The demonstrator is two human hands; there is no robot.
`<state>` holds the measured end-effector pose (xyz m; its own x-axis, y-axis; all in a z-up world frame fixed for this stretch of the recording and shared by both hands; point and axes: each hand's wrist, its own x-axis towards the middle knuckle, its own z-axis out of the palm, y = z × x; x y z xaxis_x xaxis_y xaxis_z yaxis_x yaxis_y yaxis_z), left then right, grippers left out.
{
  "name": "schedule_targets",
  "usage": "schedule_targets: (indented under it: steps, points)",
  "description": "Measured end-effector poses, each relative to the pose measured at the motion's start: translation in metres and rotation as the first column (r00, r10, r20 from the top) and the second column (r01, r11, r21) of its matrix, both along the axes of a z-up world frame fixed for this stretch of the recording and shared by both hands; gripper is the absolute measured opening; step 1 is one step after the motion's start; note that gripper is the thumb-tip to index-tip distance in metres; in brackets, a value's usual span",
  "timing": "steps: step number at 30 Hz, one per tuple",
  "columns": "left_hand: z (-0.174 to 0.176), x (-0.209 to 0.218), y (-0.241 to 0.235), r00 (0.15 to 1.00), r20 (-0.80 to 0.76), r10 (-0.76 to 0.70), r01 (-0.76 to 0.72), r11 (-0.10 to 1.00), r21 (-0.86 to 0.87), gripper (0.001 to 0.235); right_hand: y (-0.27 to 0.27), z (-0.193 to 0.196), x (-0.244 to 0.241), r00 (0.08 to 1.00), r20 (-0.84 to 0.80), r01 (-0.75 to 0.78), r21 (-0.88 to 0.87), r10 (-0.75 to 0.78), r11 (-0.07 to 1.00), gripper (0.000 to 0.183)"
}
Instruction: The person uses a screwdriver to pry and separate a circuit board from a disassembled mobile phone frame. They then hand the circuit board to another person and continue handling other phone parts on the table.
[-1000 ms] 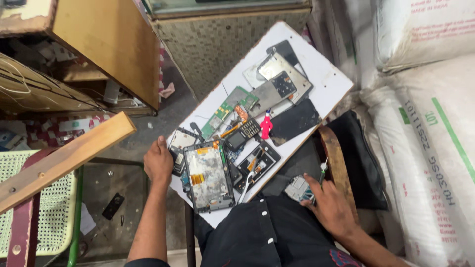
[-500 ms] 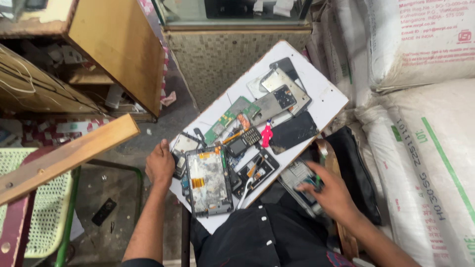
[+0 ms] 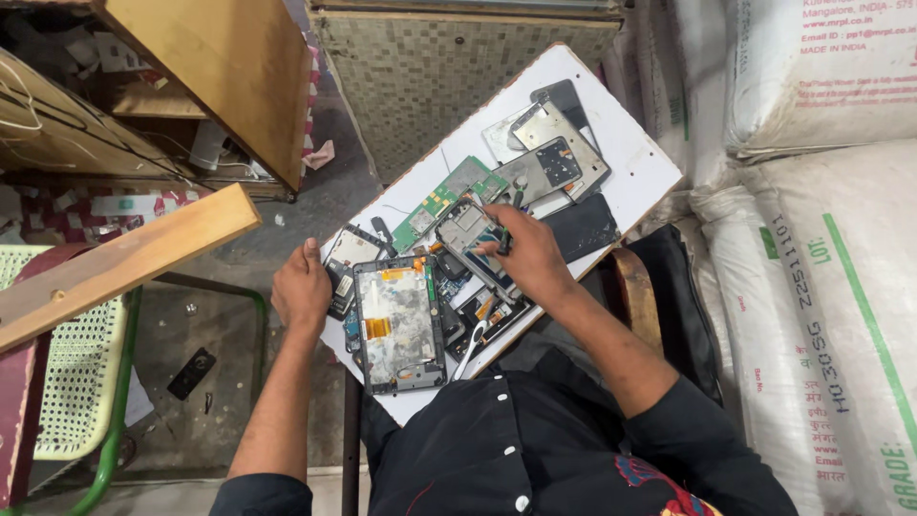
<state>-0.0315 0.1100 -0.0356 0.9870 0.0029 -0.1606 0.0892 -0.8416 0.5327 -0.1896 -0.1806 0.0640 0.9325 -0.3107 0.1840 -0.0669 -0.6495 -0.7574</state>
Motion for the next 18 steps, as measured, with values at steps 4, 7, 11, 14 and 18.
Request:
schedule_targets:
  steps: [4, 7, 11, 14, 18]
  points:
    - [0.0, -0.002, 0.001, 1.0, -0.006, -0.005, 0.005, 1.0, 0.002, 0.056, 0.002, -0.007, 0.007, 0.994, 0.088, -0.053, -0.067, 0.059, 0.996, 0.052]
    - [0.001, 0.0, -0.001, 1.0, 0.011, -0.008, 0.008, 1.0, -0.016, 0.054, 0.004, -0.007, 0.007, 0.992, 0.107, -0.056, -0.111, 0.068, 0.992, 0.051]
    - [0.001, -0.001, 0.001, 1.0, -0.019, -0.01, 0.01, 1.0, 0.0, 0.055, 0.007, -0.002, 0.005, 0.988, 0.133, -0.055, -0.17, 0.078, 0.984, 0.045]
    - [0.001, -0.002, 0.001, 1.0, -0.028, -0.008, 0.008, 1.0, -0.005, 0.055, 0.008, 0.003, 0.0, 0.987, 0.148, -0.032, -0.161, 0.057, 0.986, 0.043]
    - [0.001, -0.001, 0.002, 0.999, -0.044, 0.0, 0.001, 1.0, 0.015, 0.054, 0.0, 0.003, -0.032, 0.965, 0.243, 0.133, -0.142, -0.096, 0.981, 0.037]
